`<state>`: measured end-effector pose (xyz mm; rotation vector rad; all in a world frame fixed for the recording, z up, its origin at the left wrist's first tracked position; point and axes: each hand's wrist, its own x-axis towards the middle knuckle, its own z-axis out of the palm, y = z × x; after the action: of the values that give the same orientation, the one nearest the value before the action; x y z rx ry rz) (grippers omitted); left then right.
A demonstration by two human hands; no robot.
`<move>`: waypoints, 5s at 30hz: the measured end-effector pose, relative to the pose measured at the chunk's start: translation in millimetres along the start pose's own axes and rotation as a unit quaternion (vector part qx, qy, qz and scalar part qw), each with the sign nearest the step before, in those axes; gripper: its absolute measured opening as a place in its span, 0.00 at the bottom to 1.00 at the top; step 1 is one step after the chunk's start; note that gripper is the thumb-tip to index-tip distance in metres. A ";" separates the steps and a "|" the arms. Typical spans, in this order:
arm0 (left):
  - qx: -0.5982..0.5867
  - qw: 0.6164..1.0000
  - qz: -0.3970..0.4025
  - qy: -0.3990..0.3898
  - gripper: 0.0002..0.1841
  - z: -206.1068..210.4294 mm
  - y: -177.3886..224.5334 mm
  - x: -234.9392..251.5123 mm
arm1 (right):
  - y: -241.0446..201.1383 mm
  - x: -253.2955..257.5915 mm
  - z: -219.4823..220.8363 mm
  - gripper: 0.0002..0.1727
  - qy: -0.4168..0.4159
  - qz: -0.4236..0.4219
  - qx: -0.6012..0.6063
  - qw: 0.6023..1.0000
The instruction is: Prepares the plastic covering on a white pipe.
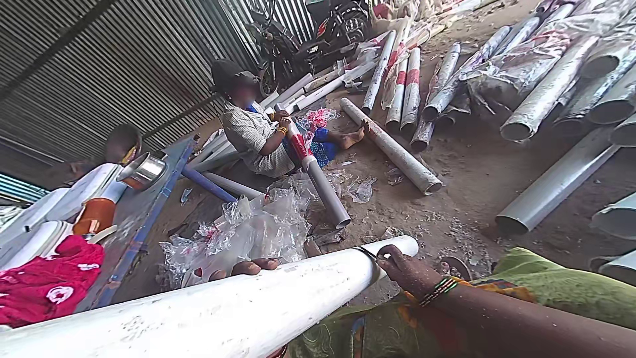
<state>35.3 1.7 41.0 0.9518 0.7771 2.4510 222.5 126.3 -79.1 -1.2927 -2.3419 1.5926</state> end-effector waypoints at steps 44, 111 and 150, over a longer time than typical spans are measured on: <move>-0.042 0.979 0.028 -0.197 0.19 -60.9 -10.0 20.5 | -0.7 -0.6 3.8 0.22 0.017 -0.010 -0.005 1.000; -0.043 0.982 0.034 -0.183 0.18 -52.2 -8.5 18.0 | 0.6 -1.7 5.3 0.22 0.026 -0.019 0.007 0.999; -0.053 0.979 0.026 -0.194 0.18 -60.0 -9.3 19.2 | 0.9 -1.0 3.4 0.22 0.010 -0.014 0.012 1.000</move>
<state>-18.8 -1.9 7.7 1.3664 0.4874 2.2179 222.1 123.2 -81.0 -1.2600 -2.3119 1.5866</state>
